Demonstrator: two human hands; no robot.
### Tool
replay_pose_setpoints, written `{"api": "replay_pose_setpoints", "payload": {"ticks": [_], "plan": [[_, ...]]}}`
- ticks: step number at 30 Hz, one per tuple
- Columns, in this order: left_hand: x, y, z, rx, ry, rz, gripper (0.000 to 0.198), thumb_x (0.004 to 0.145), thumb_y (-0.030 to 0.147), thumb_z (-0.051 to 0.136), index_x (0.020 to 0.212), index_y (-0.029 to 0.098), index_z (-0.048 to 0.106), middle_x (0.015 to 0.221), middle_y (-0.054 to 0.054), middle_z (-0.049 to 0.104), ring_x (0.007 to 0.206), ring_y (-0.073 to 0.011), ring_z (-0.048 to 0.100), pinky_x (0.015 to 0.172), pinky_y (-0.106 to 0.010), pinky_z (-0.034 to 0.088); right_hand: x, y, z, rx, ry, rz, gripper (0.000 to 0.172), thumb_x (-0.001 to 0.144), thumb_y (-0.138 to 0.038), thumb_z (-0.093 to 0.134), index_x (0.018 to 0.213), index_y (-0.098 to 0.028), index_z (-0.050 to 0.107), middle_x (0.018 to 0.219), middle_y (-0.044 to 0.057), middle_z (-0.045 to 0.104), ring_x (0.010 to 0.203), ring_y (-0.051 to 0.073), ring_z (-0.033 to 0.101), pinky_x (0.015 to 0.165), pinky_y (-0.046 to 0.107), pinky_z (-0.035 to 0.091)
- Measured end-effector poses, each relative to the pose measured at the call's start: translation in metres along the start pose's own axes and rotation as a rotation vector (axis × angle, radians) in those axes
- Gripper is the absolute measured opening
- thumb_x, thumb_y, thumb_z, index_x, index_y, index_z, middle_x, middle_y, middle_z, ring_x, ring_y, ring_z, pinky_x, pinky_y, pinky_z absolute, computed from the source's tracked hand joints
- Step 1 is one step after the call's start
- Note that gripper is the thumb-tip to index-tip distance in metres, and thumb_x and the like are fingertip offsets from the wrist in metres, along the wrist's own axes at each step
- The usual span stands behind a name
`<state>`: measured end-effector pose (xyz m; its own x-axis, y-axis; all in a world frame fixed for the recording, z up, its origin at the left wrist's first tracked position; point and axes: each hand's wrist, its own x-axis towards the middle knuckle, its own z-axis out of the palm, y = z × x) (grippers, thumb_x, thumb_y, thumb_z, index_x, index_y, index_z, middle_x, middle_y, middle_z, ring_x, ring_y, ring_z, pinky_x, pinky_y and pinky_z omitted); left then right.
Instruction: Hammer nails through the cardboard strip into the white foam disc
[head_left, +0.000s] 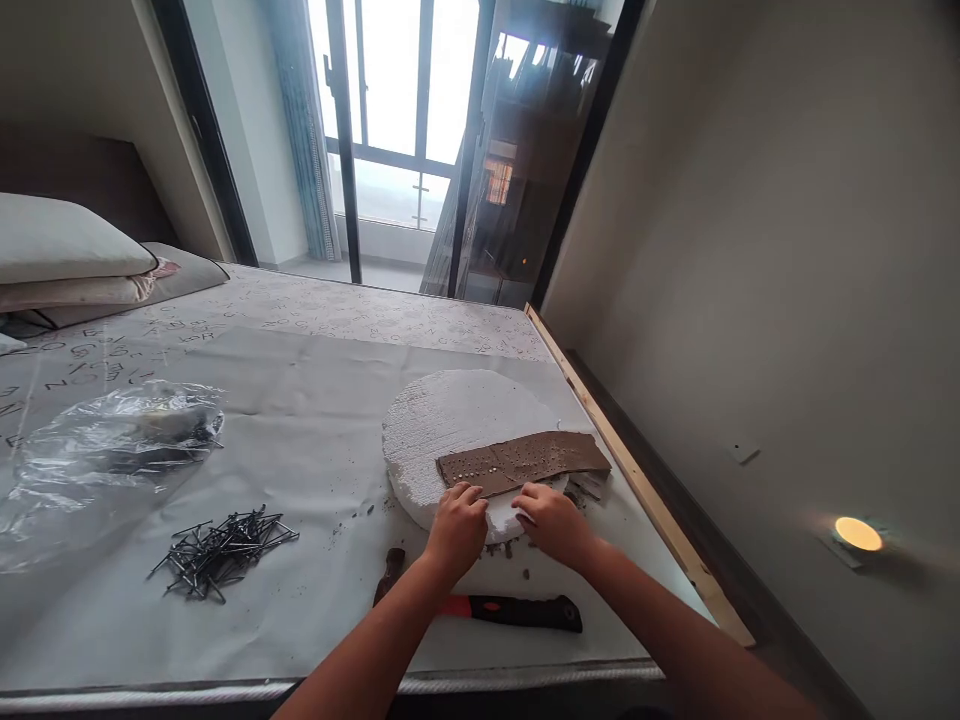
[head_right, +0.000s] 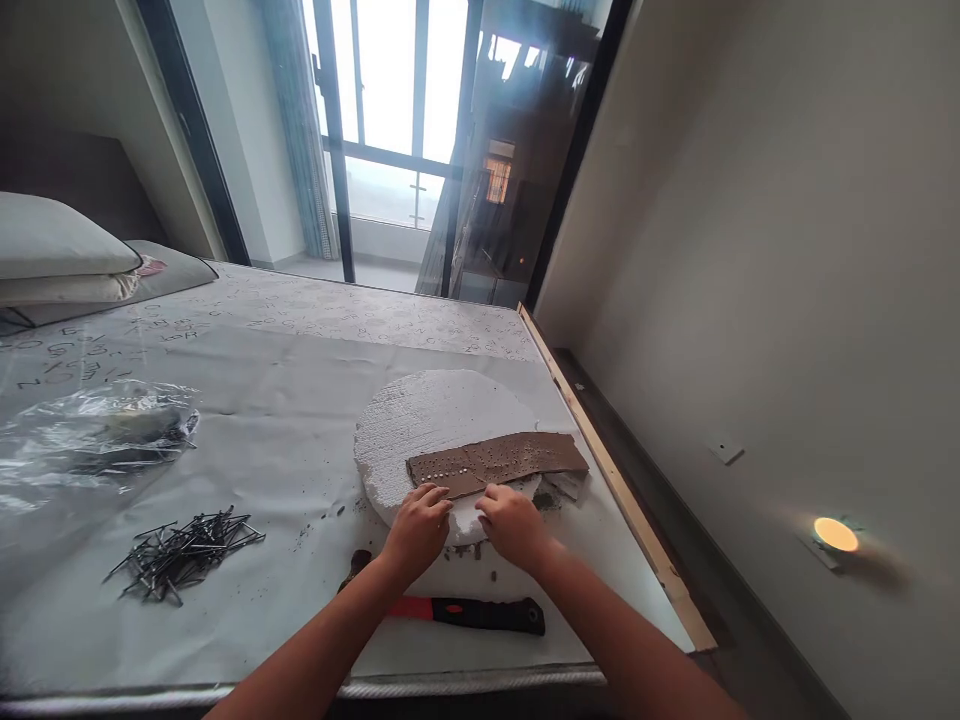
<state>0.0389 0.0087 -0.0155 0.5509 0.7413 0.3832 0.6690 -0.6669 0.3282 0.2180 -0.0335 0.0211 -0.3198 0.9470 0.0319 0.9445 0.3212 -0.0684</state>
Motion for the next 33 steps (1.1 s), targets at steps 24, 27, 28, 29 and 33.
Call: {"api": "replay_pose_setpoints", "payload": {"ticks": [24,27,28,29,33], "plan": [[0.009,-0.038,0.020,0.007,0.003,-0.226,0.052,0.076,0.013,0.058,0.126,0.023,0.048,0.146,-0.012,0.030,0.134,-0.0303,0.027,0.104,-0.048,0.035,0.117,0.018,-0.014,-0.245,-0.323,-0.106,0.020,0.075,-0.013,0.056,0.088,-0.011,0.071,0.091,0.016,0.070,0.084,0.024,0.065,0.071,0.027,0.047],[0.010,-0.040,0.020,-0.023,0.018,-0.241,0.055,0.078,0.018,0.057,0.131,0.019,0.042,0.146,-0.015,0.030,0.134,-0.0300,0.028,0.105,-0.047,0.033,0.117,0.013,-0.016,-0.241,-0.342,-0.135,0.019,0.074,-0.012,0.059,0.088,-0.010,0.071,0.093,0.016,0.070,0.087,0.025,0.065,0.073,0.028,0.048],[0.011,-0.041,0.020,-0.034,0.025,-0.249,0.056,0.079,0.022,0.056,0.133,0.017,0.040,0.145,-0.016,0.031,0.133,-0.0299,0.029,0.106,-0.046,0.033,0.118,0.012,-0.016,-0.236,-0.346,-0.143,0.018,0.073,-0.011,0.060,0.088,-0.010,0.071,0.093,0.016,0.070,0.088,0.025,0.065,0.074,0.028,0.048],[0.011,-0.041,0.019,-0.044,0.033,-0.259,0.057,0.081,0.025,0.055,0.135,0.016,0.037,0.144,-0.018,0.032,0.133,-0.0298,0.030,0.106,-0.046,0.033,0.118,0.011,-0.015,-0.229,-0.348,-0.148,0.017,0.072,-0.012,0.062,0.087,-0.010,0.071,0.092,0.016,0.070,0.089,0.025,0.064,0.075,0.029,0.048],[0.014,-0.044,0.017,-0.053,0.051,-0.283,0.058,0.082,0.025,0.051,0.137,0.017,0.034,0.142,-0.016,0.036,0.131,-0.0283,0.034,0.104,-0.045,0.035,0.125,0.014,-0.008,-0.187,-0.302,-0.113,0.011,0.073,-0.019,0.069,0.079,-0.011,0.070,0.082,0.010,0.069,0.079,0.020,0.065,0.071,0.028,0.049]]}}
